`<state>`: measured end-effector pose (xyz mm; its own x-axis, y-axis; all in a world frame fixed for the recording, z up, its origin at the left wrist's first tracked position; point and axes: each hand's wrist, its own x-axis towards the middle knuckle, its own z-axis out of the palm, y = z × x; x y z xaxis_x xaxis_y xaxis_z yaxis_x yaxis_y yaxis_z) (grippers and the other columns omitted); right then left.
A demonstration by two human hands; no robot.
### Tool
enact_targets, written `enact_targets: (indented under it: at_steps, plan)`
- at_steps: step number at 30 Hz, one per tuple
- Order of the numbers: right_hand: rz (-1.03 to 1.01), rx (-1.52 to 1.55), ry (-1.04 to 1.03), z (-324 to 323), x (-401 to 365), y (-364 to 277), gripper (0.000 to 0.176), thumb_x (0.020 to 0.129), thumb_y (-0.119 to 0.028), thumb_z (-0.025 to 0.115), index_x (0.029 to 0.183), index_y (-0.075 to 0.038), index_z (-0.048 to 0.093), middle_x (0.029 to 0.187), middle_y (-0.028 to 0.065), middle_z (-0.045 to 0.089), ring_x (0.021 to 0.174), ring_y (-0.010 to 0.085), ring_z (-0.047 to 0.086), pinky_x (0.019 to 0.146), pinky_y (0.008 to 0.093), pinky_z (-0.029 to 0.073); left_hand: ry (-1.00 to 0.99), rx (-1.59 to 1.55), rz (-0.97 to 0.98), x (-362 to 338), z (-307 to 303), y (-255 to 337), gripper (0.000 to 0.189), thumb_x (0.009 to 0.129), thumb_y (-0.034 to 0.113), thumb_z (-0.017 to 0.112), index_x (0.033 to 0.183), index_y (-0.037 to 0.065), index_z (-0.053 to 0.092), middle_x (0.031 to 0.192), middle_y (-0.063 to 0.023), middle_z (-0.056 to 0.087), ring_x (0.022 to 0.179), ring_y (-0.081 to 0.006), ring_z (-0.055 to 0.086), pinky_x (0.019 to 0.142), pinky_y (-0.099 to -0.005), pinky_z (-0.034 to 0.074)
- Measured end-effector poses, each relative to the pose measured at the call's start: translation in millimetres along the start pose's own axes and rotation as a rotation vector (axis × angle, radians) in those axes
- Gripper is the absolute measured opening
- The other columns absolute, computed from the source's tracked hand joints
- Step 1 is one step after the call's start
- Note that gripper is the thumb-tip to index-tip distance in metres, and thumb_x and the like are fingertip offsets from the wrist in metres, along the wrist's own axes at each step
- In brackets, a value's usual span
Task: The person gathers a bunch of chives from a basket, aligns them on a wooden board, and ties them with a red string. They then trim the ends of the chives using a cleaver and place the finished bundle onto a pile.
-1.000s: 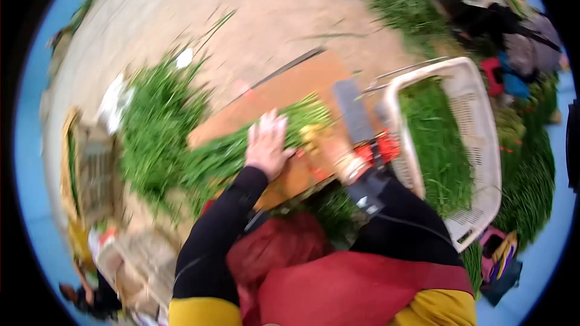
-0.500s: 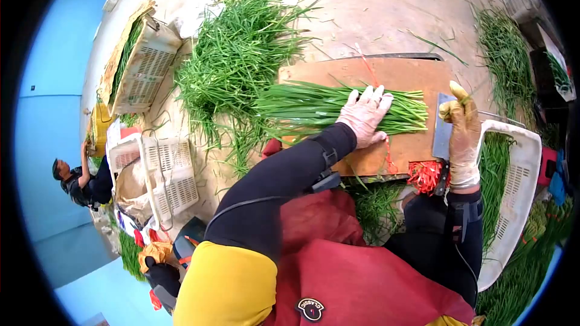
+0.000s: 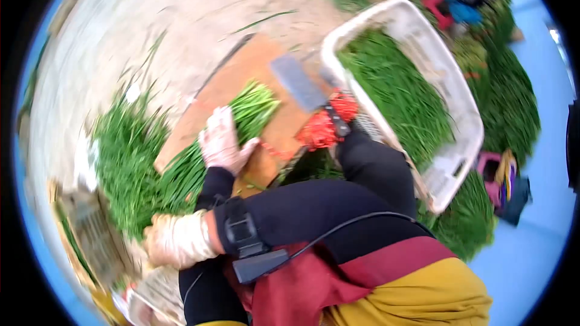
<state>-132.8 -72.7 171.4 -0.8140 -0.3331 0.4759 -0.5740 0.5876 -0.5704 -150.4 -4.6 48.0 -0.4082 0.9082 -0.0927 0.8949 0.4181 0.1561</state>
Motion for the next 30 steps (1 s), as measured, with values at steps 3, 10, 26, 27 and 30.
enact_targets:
  at_steps: [3, 10, 26, 27, 30]
  plan:
    - [0.167, -0.031, 0.144, -58, -26, 14, 0.016, 0.072, -0.022, 0.062, 0.083, -0.011, 0.067, 0.076, 0.012, 0.064, 0.076, 0.0324, 0.066, 0.062, 0.0455, 0.051, -0.016, 0.033, -0.028, -4, 5, -2, 0.102, 0.073, 0.059, 0.069, 0.15, 0.008, 0.025, 0.151, -0.0195, 0.031, 0.138, -0.0348, 0.031, 0.108, -0.0548, 0.027]
    - [0.809, 0.026, 0.498, -236, -269, 19, 0.028, 0.089, -0.014, 0.06, 0.116, -0.006, 0.065, 0.095, 0.0118, 0.068, 0.088, 0.0211, 0.064, 0.078, 0.033, 0.052, -0.082, 0.045, 0.024, -3, 15, -12, 0.106, 0.075, 0.053, 0.071, 0.153, 0.009, 0.014, 0.155, -0.0192, 0.024, 0.141, -0.0365, 0.027, 0.108, -0.057, 0.026]
    - [1.526, -0.027, 0.338, -218, -480, 170, 0.081, 0.079, -0.043, 0.07, 0.139, 0.004, 0.042, 0.14, 0.0256, 0.045, 0.132, 0.0353, 0.043, 0.11, 0.0353, 0.034, 0.072, -0.129, 0.098, 3, -5, 13, 0.108, 0.078, 0.062, 0.065, 0.15, -0.003, 0.016, 0.153, -0.0262, 0.022, 0.142, -0.0402, 0.022, 0.114, -0.0476, 0.021]
    - [1.542, -0.038, 0.312, -218, -475, 178, 0.082, 0.079, -0.043, 0.071, 0.139, 0.004, 0.041, 0.14, 0.0262, 0.046, 0.131, 0.0352, 0.044, 0.11, 0.0357, 0.034, 0.082, -0.193, 0.106, 0, -8, 19, 0.106, 0.079, 0.061, 0.065, 0.149, -0.004, 0.017, 0.154, -0.0268, 0.021, 0.142, -0.0406, 0.021, 0.115, -0.0468, 0.02]
    - [1.566, 0.005, 0.29, -215, -463, 189, 0.086, 0.077, -0.044, 0.072, 0.139, 0.006, 0.04, 0.136, 0.0281, 0.049, 0.128, 0.037, 0.046, 0.108, 0.0369, 0.036, 0.059, -0.228, 0.12, -6, -10, 29, 0.102, 0.082, 0.056, 0.065, 0.15, -0.003, 0.017, 0.154, -0.0258, 0.02, 0.143, -0.0387, 0.02, 0.116, -0.0452, 0.017]
